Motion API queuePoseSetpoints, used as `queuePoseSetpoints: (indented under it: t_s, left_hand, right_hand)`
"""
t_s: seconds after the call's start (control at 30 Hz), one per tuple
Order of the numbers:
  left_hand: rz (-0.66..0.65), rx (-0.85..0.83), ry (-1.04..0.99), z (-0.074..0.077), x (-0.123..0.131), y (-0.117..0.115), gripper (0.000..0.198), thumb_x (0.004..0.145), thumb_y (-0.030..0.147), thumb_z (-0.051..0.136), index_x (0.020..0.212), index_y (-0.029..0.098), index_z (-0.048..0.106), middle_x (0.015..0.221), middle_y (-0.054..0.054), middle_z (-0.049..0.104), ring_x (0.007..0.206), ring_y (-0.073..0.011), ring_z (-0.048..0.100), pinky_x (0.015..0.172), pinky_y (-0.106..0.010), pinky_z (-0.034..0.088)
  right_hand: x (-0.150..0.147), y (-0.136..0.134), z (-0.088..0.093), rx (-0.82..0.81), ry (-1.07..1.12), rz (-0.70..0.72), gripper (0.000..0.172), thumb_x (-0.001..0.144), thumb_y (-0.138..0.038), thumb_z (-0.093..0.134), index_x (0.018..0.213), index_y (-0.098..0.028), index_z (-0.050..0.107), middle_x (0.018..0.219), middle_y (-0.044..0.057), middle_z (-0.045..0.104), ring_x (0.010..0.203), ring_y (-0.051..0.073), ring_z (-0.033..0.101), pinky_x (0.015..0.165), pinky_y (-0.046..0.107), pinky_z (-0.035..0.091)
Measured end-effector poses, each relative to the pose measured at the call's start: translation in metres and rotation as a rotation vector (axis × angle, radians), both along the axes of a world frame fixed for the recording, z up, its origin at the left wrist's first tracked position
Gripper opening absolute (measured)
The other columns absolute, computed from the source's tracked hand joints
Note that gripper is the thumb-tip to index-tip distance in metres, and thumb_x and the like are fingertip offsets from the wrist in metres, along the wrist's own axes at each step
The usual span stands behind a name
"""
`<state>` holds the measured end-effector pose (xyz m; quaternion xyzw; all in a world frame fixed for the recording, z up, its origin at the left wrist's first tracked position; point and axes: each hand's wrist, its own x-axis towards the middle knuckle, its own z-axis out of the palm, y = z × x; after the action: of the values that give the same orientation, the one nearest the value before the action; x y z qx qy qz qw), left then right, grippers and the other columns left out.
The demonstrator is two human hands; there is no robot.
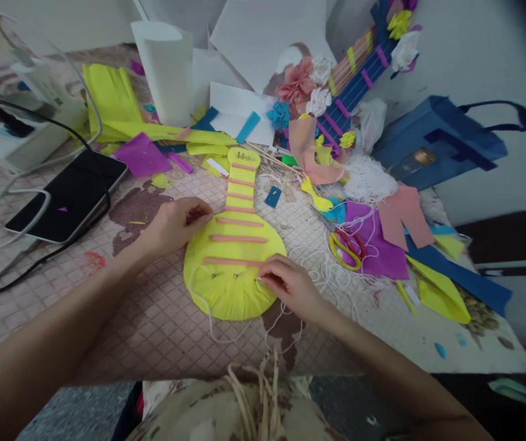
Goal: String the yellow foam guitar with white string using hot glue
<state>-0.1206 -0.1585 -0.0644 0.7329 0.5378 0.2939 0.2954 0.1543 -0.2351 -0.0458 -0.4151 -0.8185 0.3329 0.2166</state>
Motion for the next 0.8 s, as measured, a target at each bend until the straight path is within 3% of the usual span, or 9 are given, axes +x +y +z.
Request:
queuePoseSetpoints:
  t_s: [0.37,0.53,0.67,0.8]
  left_hand:
    - [0.01,-0.025,0.002,0.0021,0.0012,-0.0008,0.024,0.081,0.034,0.052,0.091,0.017,0.065,0.083,-0.004,0.069,0.071,-0.0153,0.062,0.065,-0.025,0.049]
    - [0.021,-0.034,-0.007,0.0037,0.0024,-0.0017,0.024,0.082,0.034,0.051,0.091,0.017,0.065,0.083,-0.004,0.069,0.071,-0.0149,0.062,0.066,-0.024,0.049]
    - [0.019,-0.018,-0.02,0.0043,0.0033,-0.0027,0.023,0.082,0.033,0.052,0.089,0.016,0.065,0.083,-0.004,0.069,0.071,-0.0146,0.062,0.067,-0.024,0.048]
    - [0.018,-0.026,-0.028,0.0047,0.0035,-0.0029,0.023,0.082,0.033,0.052,0.09,0.016,0.065,0.084,-0.005,0.069,0.071,-0.015,0.062,0.068,-0.025,0.048]
  right_hand:
    - [-0.0022,-0.006,0.0015,0.043,-0.026,-0.055,0.014,0.09,-0.013,0.049,0.098,-0.021,0.058,0.088,0.003,0.064,0.079,0.014,0.061,0.071,0.026,0.048]
    - [0.0011,-0.009,0.0058,0.05,-0.058,0.031,0.025,0.091,-0.01,0.045,0.107,-0.023,0.06,0.105,0.007,0.063,0.097,0.017,0.061,0.081,0.03,0.049]
    - [0.0024,-0.0097,0.0045,0.018,-0.079,-0.014,0.016,0.091,-0.014,0.049,0.098,-0.023,0.06,0.093,0.005,0.066,0.085,0.016,0.063,0.073,0.028,0.05]
    - [0.0005,-0.0093,0.0022,0.039,-0.076,0.002,0.014,0.091,-0.014,0.05,0.095,-0.023,0.061,0.094,0.005,0.065,0.086,0.016,0.062,0.074,0.028,0.05]
